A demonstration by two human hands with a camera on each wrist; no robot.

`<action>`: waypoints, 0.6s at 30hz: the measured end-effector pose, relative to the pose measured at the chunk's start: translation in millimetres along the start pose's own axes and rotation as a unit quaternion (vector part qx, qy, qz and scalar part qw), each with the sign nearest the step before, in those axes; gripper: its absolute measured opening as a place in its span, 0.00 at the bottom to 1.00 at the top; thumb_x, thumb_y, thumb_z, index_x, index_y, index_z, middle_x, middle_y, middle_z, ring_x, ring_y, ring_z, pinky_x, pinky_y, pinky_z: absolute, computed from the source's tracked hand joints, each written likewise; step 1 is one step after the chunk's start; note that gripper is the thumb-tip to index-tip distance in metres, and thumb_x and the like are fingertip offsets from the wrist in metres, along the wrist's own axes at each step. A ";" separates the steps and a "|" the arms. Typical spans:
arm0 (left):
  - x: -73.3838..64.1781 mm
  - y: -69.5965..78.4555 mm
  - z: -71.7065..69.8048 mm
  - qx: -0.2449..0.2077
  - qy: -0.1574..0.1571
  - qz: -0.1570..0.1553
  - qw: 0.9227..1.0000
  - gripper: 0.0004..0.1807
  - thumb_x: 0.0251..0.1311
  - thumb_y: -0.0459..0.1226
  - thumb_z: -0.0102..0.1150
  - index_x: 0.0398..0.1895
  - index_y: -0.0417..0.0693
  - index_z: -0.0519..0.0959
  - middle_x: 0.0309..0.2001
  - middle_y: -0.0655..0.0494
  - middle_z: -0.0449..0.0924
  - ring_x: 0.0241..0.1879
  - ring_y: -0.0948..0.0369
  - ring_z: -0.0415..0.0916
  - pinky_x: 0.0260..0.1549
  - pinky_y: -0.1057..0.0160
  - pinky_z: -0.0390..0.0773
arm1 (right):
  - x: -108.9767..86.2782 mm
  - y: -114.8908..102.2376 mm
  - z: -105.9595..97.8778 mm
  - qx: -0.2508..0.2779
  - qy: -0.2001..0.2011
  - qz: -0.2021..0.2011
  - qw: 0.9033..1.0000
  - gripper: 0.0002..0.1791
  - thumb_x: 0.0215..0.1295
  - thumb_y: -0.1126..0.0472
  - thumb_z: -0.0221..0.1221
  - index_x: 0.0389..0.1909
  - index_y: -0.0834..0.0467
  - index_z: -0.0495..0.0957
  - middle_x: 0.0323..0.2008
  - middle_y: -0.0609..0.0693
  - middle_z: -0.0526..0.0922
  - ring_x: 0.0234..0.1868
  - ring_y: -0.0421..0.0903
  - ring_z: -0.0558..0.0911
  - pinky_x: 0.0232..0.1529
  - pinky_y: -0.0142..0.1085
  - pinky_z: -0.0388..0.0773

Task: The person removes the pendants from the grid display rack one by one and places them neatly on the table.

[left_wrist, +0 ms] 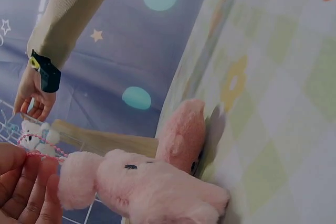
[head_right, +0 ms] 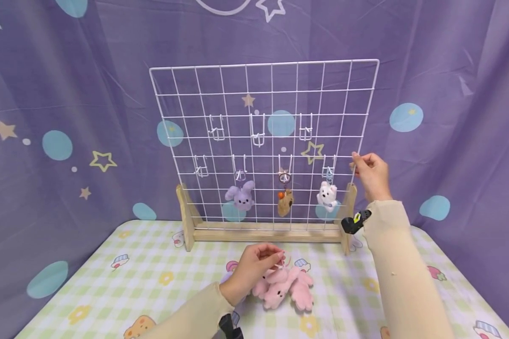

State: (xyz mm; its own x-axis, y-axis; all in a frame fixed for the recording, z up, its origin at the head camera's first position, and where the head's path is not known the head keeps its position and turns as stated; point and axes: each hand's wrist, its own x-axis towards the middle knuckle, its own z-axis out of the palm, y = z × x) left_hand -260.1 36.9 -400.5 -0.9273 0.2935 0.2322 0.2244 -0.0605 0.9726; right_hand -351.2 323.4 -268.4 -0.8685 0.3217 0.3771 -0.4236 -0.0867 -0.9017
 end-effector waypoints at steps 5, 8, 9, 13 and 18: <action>6.9 -2.6 1.6 0.009 0.006 -0.010 1.000 0.07 0.57 0.30 0.61 0.36 0.33 0.80 0.31 0.46 0.82 0.28 0.65 0.78 0.30 0.67 0.80 | 1.6 1.3 -0.8 -0.003 0.003 0.002 1.000 0.12 0.64 0.59 0.59 0.23 0.57 0.70 0.20 0.39 0.82 0.21 0.34 0.77 0.26 0.22 0.76; 11.1 -4.1 1.5 0.017 0.007 -0.013 1.000 0.07 0.57 0.31 0.61 0.36 0.34 0.80 0.31 0.47 0.83 0.28 0.64 0.78 0.31 0.65 0.81 | 9.5 10.5 -6.4 -0.009 0.001 -0.009 1.000 0.13 0.62 0.57 0.61 0.23 0.58 0.71 0.20 0.39 0.83 0.21 0.34 0.78 0.26 0.23 0.76; 12.9 -4.8 1.2 0.023 0.007 -0.014 1.000 0.07 0.57 0.31 0.62 0.36 0.35 0.80 0.32 0.47 0.83 0.28 0.65 0.78 0.31 0.65 0.81 | 12.3 13.9 -8.4 -0.014 0.002 -0.013 1.000 0.15 0.61 0.55 0.63 0.23 0.58 0.71 0.21 0.40 0.83 0.22 0.34 0.78 0.26 0.23 0.77; 20.8 -10.0 -2.1 0.043 -0.003 -0.011 0.999 0.06 0.59 0.31 0.60 0.36 0.36 0.81 0.33 0.47 0.83 0.29 0.65 0.79 0.31 0.65 0.81 | 25.0 27.9 -18.2 -0.008 -0.013 -0.028 0.999 0.15 0.58 0.52 0.65 0.24 0.57 0.72 0.22 0.41 0.84 0.23 0.35 0.79 0.27 0.24 0.77; 28.5 -17.2 -8.8 0.053 -0.005 -0.007 0.999 0.07 0.60 0.30 0.58 0.38 0.33 0.80 0.33 0.44 0.83 0.29 0.64 0.80 0.30 0.64 0.81 | 7.9 9.7 -6.3 -0.008 0.000 -0.015 1.000 0.14 0.62 0.56 0.62 0.23 0.59 0.71 0.21 0.40 0.83 0.22 0.35 0.78 0.27 0.23 0.77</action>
State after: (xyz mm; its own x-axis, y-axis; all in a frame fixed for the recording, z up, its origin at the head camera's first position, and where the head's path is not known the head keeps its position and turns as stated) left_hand -293.0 37.9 -410.6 -0.9279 0.3032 0.2172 0.2415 0.0448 0.9694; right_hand -360.5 331.1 -275.6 -0.8553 0.3238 0.4045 -0.4457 -0.0616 -0.8931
